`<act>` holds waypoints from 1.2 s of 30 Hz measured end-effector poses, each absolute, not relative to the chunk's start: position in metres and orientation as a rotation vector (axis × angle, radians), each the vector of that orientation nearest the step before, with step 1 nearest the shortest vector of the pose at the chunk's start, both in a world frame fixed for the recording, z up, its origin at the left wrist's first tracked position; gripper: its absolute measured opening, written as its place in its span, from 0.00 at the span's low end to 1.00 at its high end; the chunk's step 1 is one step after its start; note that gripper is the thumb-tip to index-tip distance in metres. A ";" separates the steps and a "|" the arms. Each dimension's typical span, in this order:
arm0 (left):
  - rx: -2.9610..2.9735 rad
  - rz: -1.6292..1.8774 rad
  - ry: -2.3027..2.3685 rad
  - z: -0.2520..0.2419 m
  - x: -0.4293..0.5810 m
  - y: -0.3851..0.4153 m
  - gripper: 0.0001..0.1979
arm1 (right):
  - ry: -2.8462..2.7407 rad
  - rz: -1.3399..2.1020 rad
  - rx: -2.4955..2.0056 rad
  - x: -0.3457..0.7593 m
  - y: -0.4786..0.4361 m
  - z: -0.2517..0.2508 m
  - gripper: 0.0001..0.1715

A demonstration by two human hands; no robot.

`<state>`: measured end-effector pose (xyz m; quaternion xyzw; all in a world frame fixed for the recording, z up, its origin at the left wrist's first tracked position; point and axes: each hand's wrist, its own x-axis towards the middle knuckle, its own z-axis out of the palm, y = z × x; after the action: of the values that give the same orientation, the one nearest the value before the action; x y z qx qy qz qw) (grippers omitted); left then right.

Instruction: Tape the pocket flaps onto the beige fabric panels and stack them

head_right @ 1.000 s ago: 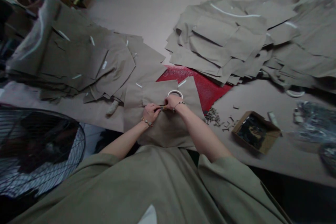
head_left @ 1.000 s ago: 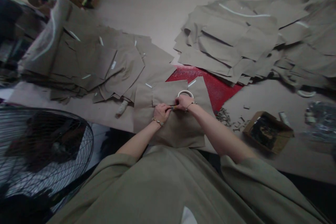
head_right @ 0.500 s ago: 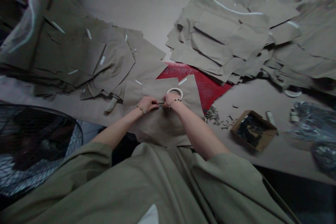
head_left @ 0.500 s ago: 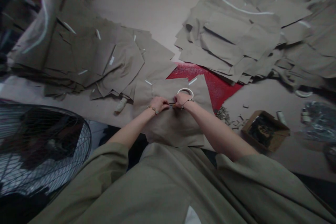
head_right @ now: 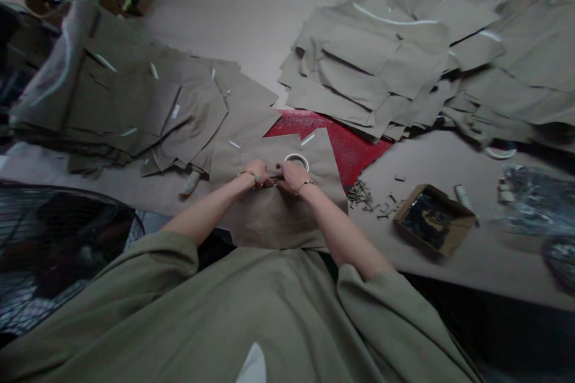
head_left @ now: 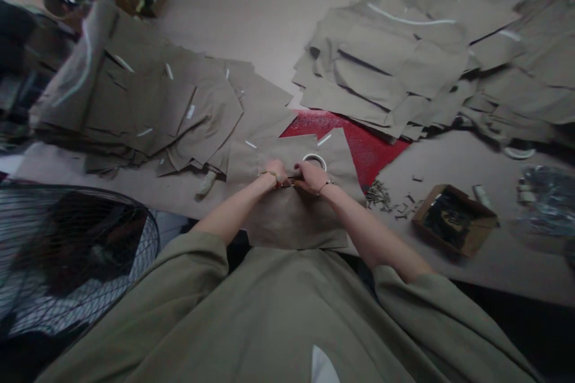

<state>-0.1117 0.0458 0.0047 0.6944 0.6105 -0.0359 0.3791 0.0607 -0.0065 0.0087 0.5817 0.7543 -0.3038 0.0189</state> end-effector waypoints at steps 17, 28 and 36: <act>1.872 0.567 1.149 0.052 -0.104 -0.081 0.07 | 2.120 -1.194 2.328 0.053 -0.135 0.061 0.40; 2.165 0.578 1.061 0.043 -0.127 -0.110 0.14 | 2.080 -1.340 2.316 0.055 -0.147 0.067 0.15; 2.266 0.358 1.208 0.054 -0.118 -0.113 0.12 | 1.921 -1.316 2.339 0.051 -0.149 0.070 0.14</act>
<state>-0.1182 -0.1129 0.0545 0.8412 0.4485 0.1330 0.2712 0.0513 -0.1486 0.0697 0.7064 0.5803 -0.3975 -0.0795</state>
